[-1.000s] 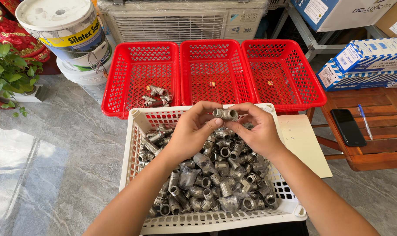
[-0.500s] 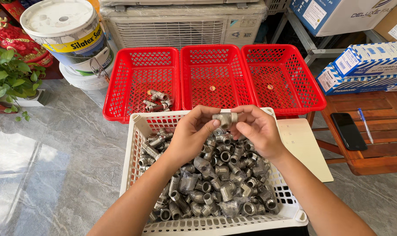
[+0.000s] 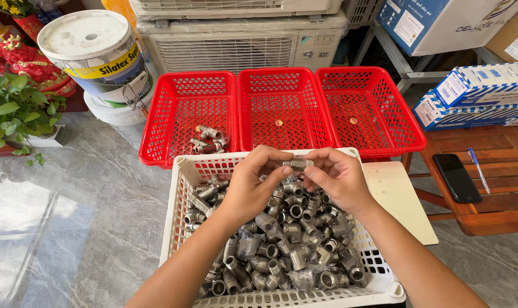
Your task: The person picks individual metal pipe fittings from a white basket, inspects them by turning them over in their hands, and places them into one of three red baskets. The process is repeated continuously throughout the clip.
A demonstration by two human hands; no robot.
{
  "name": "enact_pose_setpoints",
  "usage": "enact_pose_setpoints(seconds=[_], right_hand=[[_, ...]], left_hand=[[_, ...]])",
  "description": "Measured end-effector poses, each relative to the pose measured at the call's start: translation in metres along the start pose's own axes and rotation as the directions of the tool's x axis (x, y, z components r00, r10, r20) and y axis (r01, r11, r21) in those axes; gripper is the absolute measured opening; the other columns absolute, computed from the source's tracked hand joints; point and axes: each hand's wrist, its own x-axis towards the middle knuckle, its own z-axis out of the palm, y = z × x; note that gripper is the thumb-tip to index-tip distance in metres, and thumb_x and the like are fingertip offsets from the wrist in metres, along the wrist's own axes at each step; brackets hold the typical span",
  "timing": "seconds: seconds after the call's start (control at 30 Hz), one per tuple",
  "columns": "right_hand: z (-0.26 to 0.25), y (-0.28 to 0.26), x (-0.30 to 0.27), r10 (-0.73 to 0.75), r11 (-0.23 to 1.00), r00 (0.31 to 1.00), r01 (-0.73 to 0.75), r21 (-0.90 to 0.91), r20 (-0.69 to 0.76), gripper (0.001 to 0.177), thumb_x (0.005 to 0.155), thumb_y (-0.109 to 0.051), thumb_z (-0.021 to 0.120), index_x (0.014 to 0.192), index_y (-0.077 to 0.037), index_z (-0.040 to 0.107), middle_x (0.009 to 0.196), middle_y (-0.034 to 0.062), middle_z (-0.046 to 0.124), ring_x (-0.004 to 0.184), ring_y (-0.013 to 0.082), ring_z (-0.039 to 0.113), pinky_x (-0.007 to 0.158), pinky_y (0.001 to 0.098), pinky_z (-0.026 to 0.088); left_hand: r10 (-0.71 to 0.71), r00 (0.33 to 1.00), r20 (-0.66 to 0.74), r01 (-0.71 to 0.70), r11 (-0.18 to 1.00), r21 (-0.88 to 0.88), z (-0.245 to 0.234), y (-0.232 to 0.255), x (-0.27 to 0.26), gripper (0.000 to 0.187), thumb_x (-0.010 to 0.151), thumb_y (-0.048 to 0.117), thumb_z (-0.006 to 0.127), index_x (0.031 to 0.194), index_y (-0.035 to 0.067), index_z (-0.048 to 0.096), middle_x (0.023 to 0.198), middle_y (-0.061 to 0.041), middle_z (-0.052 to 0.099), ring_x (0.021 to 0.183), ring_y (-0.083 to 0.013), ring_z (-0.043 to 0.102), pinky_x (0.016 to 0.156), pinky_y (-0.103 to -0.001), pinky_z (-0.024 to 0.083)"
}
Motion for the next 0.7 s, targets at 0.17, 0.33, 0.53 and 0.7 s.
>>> enact_pose_setpoints(seconds=[0.17,0.33,0.53,0.7], right_hand=[[0.000,0.001,0.002,-0.019,0.999,0.999,0.020,0.030,-0.049,0.029,0.097,0.002,0.083,0.124,0.008,0.074,0.084,0.0207,0.080,0.075,0.0213,0.081,0.065,0.0398,0.074],[0.004,-0.004,0.001,-0.041,0.999,0.999,0.041,0.001,-0.019,0.032,0.098,0.001,0.082,0.128,0.007,0.073,0.095,0.0163,0.077,0.085,0.0188,0.079,0.077,0.0387,0.074],[0.000,-0.002,0.002,-0.028,0.999,0.999,0.027,-0.034,-0.016,0.042,0.094,0.000,0.087,0.131,0.008,0.071,0.096,0.0151,0.074,0.086,0.0177,0.078,0.079,0.0346,0.072],[0.012,-0.013,0.003,-0.082,0.995,0.996,0.081,-0.065,-0.019,0.039,0.092,0.003,0.090,0.127,0.007,0.074,0.094,0.0114,0.071,0.088,0.0123,0.070,0.082,0.0282,0.067]], left_hand=[[-0.078,0.996,0.041,0.079,0.997,-0.025,0.002,0.002,-0.001,0.039,0.108,0.016,0.077,0.144,0.003,0.072,0.107,-0.018,0.077,0.087,-0.0252,0.079,0.076,-0.043,0.070],[-0.168,0.984,0.053,0.175,0.968,-0.180,0.007,-0.015,-0.003,0.031,0.111,0.016,0.072,0.136,-0.001,0.075,0.103,-0.020,0.082,0.088,-0.0232,0.081,0.076,-0.038,0.073],[-0.135,0.990,0.027,0.138,0.972,-0.189,0.009,-0.026,-0.003,0.027,0.104,0.006,0.081,0.129,-0.001,0.079,0.110,-0.016,0.085,0.096,-0.0184,0.082,0.083,-0.033,0.072],[-0.087,0.996,0.019,0.089,0.978,-0.186,0.006,-0.016,-0.002,0.022,0.100,0.001,0.083,0.122,0.001,0.083,0.123,-0.014,0.085,0.109,-0.0215,0.085,0.090,-0.032,0.071]])
